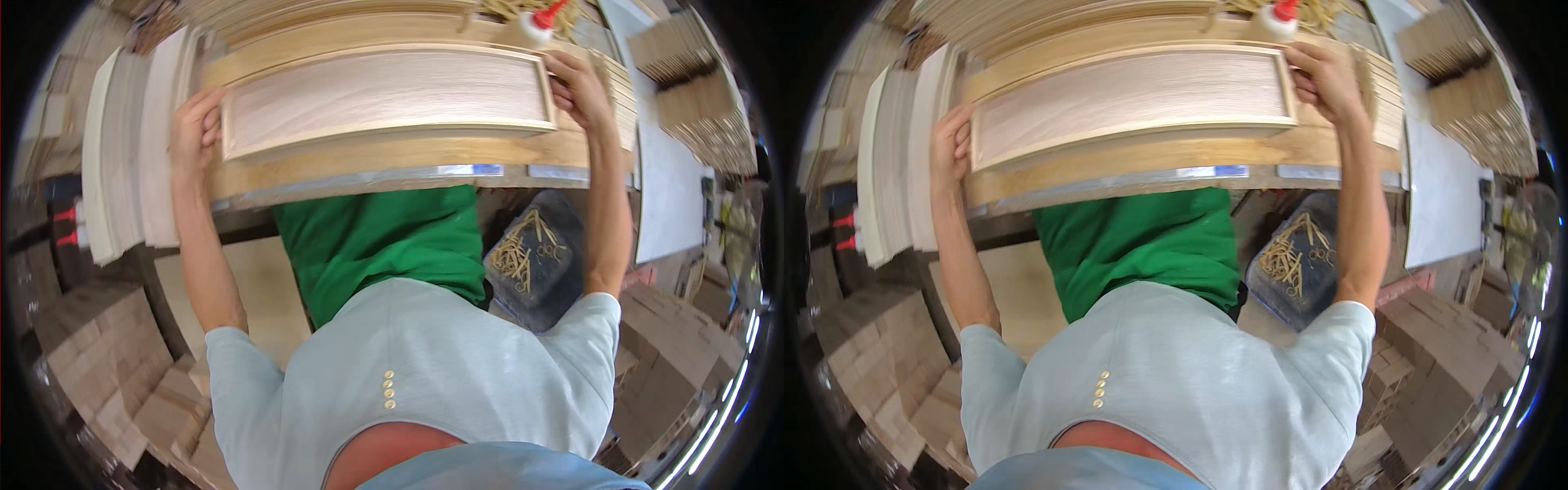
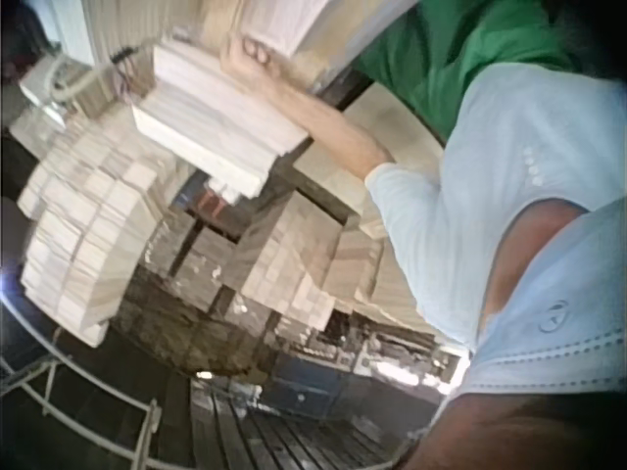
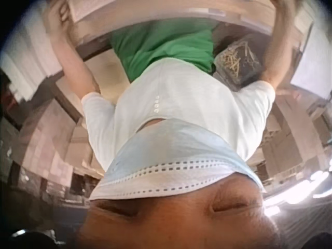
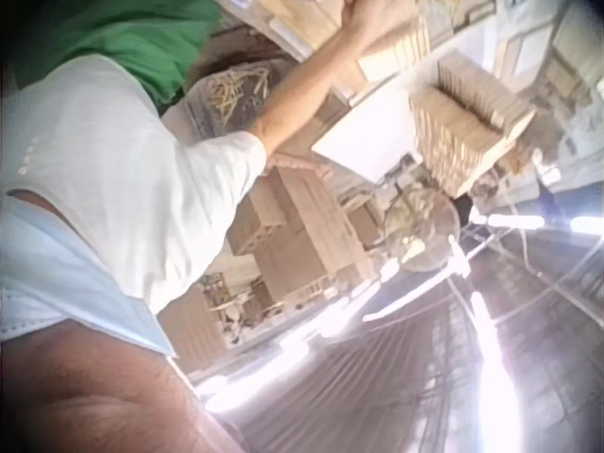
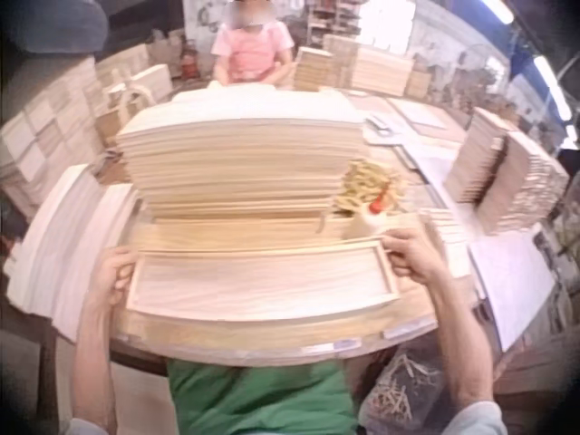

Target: Applying glue to wood components and assembling them into rectangular boxes.

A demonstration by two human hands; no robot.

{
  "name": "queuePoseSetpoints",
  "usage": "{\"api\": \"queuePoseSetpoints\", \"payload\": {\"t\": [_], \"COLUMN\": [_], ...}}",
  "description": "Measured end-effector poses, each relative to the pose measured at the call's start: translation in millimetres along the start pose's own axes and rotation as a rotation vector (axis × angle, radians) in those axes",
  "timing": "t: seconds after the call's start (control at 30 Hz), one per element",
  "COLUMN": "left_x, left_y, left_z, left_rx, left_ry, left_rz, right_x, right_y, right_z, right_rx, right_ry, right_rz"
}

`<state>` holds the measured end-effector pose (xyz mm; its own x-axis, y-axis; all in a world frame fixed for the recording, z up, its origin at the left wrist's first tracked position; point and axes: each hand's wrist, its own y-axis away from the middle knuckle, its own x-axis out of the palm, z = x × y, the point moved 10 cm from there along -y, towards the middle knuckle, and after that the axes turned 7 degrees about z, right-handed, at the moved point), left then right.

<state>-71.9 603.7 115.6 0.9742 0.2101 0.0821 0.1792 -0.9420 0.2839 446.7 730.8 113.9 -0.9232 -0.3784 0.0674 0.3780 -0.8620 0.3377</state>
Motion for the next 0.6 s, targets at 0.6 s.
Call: {"api": "queuePoseSetpoints", "payload": {"t": [0.6], "left_x": [0.7], "left_y": [58.8], "left_z": [12.1], "left_rx": [0.138], "left_ry": [-0.121], "left_rz": [-0.004], "right_x": [-30.9], "right_y": [0.0], "right_z": [-13.4], "right_rx": [-0.096], "right_ry": [0.163], "right_rz": [0.046]}}
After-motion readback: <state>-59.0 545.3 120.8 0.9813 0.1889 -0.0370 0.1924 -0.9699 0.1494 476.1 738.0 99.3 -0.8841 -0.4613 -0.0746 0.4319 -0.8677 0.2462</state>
